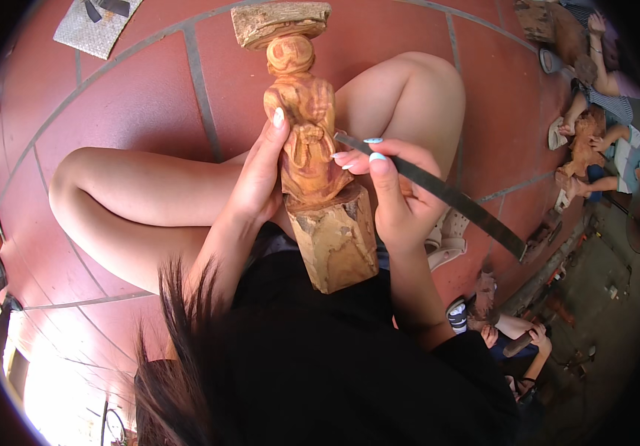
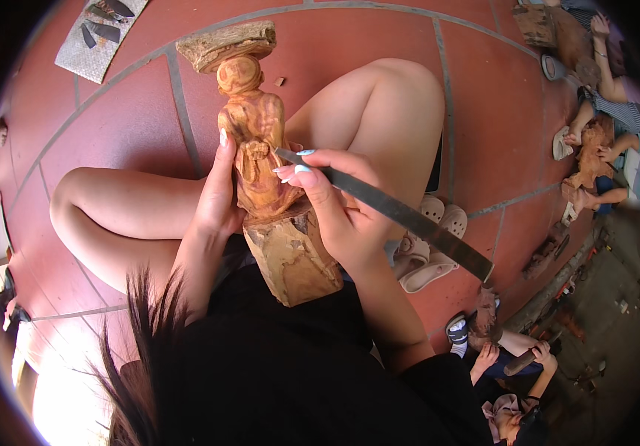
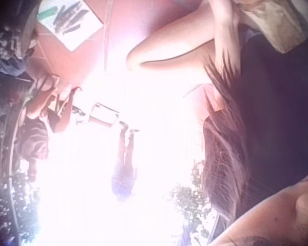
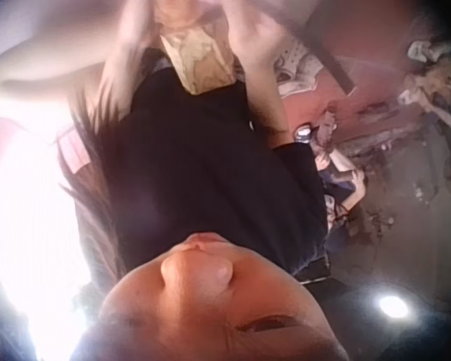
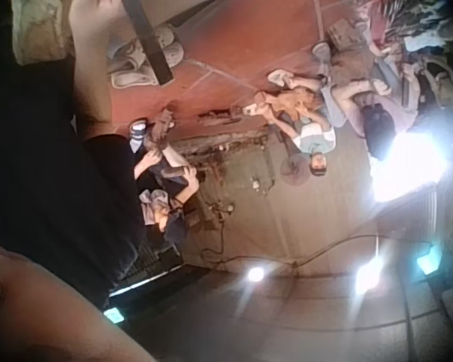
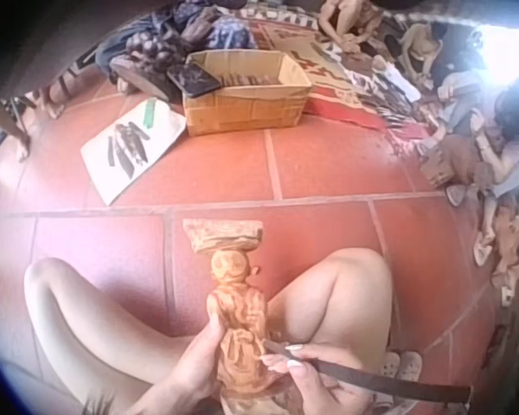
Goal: The person carves a wooden figurine using a metal file, focusing on refining the torso and head details. The person holds the figurine with the left hand and files with the right hand, occasionally rotating the piece to access different angles.
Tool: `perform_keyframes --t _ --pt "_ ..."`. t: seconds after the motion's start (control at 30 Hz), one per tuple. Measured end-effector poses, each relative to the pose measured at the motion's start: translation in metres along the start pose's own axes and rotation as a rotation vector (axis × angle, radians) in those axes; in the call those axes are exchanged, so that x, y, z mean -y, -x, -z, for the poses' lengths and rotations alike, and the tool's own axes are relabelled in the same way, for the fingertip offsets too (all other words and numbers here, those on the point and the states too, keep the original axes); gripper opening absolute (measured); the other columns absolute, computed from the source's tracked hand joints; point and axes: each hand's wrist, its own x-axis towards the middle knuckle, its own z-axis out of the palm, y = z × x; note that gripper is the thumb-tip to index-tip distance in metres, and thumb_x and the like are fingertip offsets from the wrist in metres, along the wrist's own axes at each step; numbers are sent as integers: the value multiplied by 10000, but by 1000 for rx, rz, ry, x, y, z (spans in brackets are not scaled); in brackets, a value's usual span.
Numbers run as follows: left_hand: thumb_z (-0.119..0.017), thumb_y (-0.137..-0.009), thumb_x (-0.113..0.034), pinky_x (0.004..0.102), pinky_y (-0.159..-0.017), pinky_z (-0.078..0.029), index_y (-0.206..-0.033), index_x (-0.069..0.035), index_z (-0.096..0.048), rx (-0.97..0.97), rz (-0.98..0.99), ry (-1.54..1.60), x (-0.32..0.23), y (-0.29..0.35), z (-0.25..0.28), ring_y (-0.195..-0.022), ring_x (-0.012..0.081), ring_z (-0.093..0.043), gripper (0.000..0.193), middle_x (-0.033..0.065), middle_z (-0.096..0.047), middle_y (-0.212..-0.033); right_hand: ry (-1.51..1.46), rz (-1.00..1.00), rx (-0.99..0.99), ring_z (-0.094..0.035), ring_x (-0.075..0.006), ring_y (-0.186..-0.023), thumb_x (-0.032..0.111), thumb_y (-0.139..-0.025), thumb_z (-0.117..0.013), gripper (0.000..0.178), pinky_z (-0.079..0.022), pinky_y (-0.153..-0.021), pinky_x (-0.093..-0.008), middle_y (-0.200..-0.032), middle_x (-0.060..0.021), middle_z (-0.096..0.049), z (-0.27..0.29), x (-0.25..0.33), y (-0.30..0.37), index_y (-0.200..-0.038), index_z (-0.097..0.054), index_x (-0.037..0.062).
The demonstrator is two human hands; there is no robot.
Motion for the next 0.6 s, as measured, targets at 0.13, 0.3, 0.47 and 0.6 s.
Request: perform_keyframes --t 0.13,0.3,0.47,0.6 --pt "-312 -933 -644 428 -932 -505 -1306 -1 -424 52 -65 -46 11 -6 14 -1080 277 -594 752 180 -573 -1183 506 224 114 -669 -196 -720 -36 -820 -683 143 -524 -610 -284 -802 -140 -664 6 4 2 -935 -597 -39" --pt "-375 -925 -625 414 -877 -531 -1268 -5 -434 -25 -150 -75 14 -10 12 -985 271 -631 711 166 -597 -1109 711 395 107 -628 -215 -606 -69 -726 -733 176 -485 -520 -289 -747 -124 -644 -2 3 3 -850 -618 -22" --pt "-520 -937 -490 319 -906 -478 -1329 -39 -351 10 -209 -17 1 -4 -3 -1037 161 -573 621 107 -553 -1154 804 395 103 -619 -214 -607 -75 -722 -724 142 -483 -523 -291 -729 -106 -627 -5 0 -2 -811 -630 -15" --pt "-531 -930 -499 310 -900 -474 -1307 -21 -360 -49 -274 -61 2 -5 -6 -1031 155 -564 632 106 -545 -1148 827 390 136 -610 -217 -610 -56 -727 -722 132 -478 -541 -300 -733 -91 -623 -2 -4 -6 -810 -634 -6"
